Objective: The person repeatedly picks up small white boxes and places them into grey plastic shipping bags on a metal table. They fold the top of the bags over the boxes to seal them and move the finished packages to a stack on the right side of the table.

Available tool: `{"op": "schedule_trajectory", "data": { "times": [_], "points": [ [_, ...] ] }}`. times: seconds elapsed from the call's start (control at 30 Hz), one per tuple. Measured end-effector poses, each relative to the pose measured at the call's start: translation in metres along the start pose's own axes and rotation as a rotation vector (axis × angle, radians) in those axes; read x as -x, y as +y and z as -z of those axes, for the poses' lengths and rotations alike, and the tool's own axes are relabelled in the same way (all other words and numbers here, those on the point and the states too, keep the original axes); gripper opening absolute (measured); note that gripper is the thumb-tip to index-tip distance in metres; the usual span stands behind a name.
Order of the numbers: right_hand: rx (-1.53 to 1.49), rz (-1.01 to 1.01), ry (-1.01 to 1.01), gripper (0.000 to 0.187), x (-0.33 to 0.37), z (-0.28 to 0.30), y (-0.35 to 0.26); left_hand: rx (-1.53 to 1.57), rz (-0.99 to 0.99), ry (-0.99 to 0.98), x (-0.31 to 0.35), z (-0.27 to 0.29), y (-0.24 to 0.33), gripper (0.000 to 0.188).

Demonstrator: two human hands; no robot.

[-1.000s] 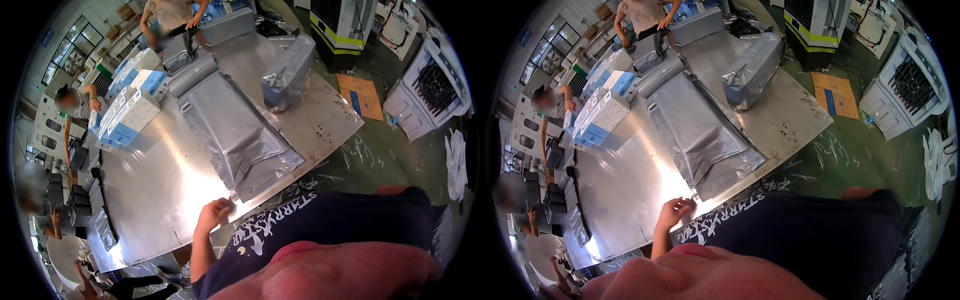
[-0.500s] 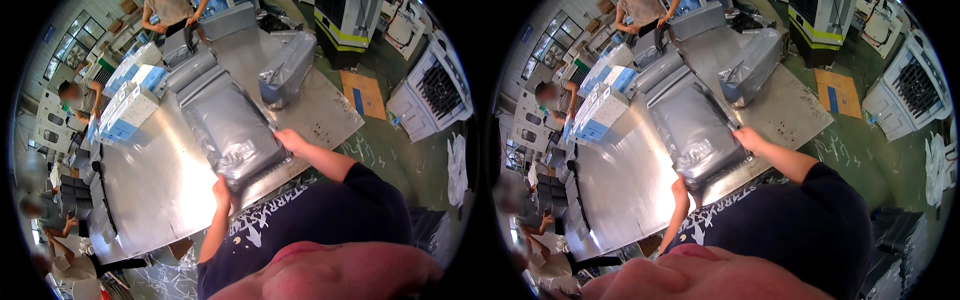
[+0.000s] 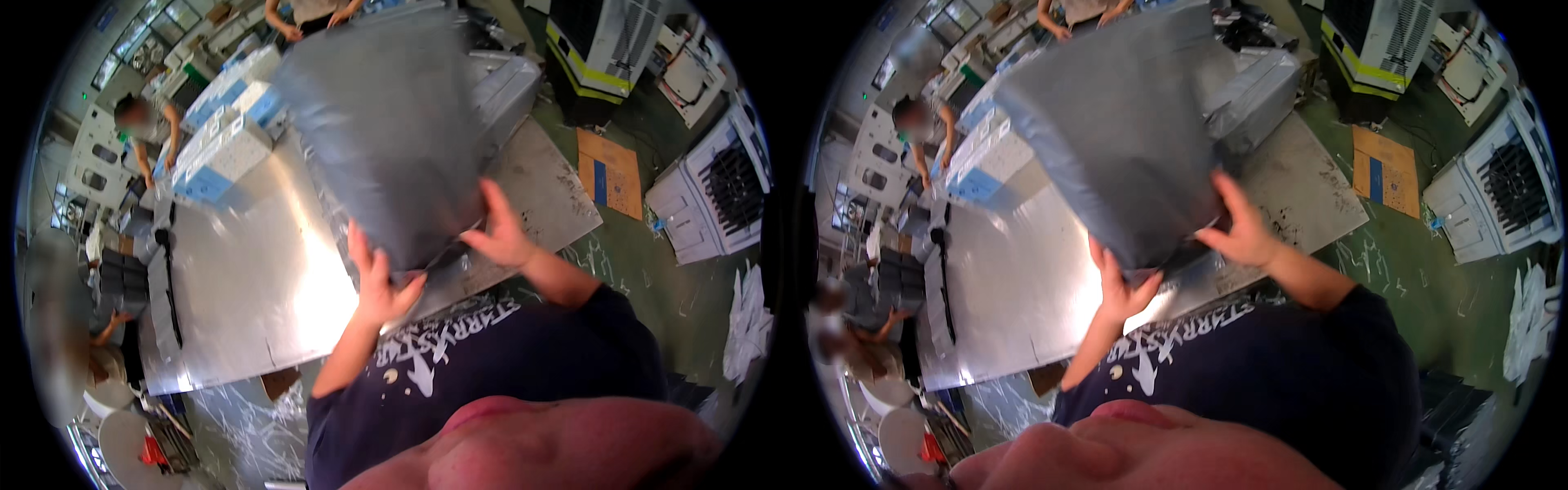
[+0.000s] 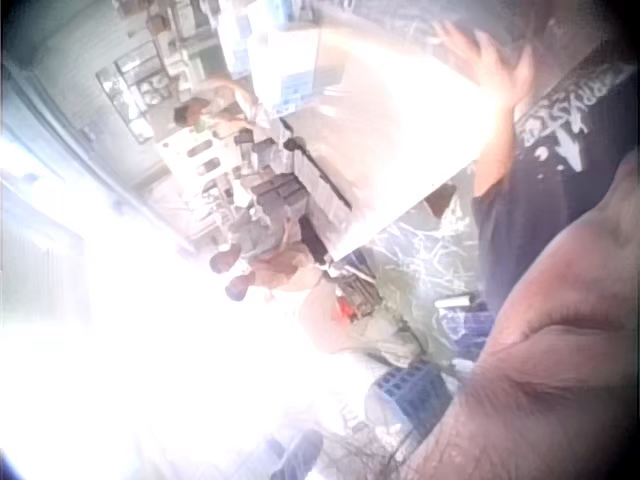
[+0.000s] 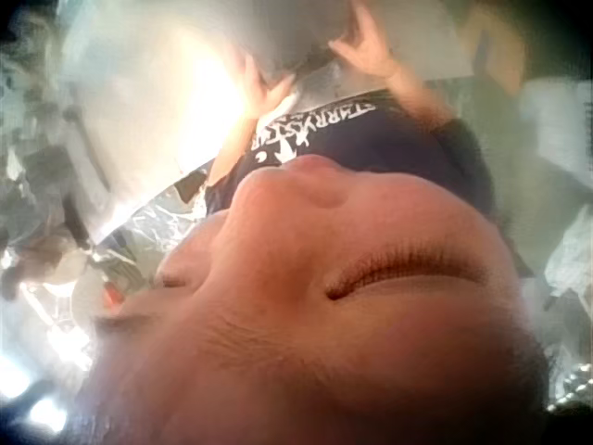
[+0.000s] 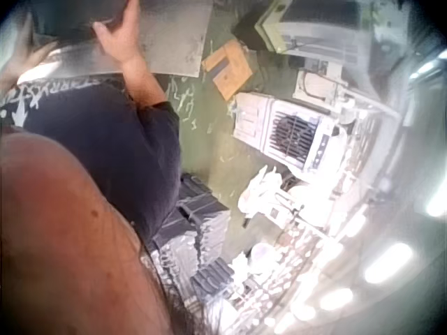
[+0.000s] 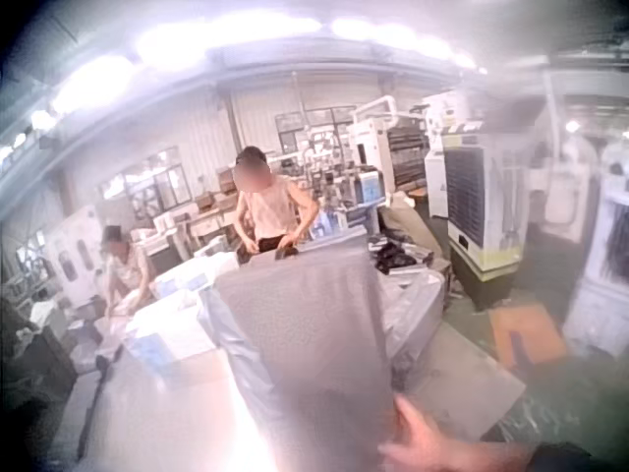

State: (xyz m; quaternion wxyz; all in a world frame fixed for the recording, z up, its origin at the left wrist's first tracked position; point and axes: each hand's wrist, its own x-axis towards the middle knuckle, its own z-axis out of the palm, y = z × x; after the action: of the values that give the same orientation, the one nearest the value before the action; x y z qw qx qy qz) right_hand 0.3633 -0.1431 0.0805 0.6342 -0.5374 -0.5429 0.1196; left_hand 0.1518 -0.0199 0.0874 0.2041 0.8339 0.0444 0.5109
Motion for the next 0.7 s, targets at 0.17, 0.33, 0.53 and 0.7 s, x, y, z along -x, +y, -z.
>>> {"op": "schedule_trajectory", "data": {
  "times": [0.17,0.33,0.53,0.7],
  "points": [
    [0.701,-0.277,-0.125,0.038,0.018,0.125,0.011,-0.233,-0.407,-0.624,-0.135,-0.042,0.006,0.073],
    [0.867,-0.415,-0.698,0.031,-0.024,0.089,0.027,-0.234,-0.244,-0.857,-0.130,-0.106,-0.043,0.058],
    [1.025,-0.312,-0.445,0.023,-0.068,0.064,0.111,-0.450,-0.208,-0.500,-0.182,-0.013,-0.178,0.053],
    [1.199,-0.899,-1.111,0.029,-0.104,-0.018,0.042,-1.147,0.335,-0.564,-0.163,0.157,-0.393,0.089]
  ]
}}
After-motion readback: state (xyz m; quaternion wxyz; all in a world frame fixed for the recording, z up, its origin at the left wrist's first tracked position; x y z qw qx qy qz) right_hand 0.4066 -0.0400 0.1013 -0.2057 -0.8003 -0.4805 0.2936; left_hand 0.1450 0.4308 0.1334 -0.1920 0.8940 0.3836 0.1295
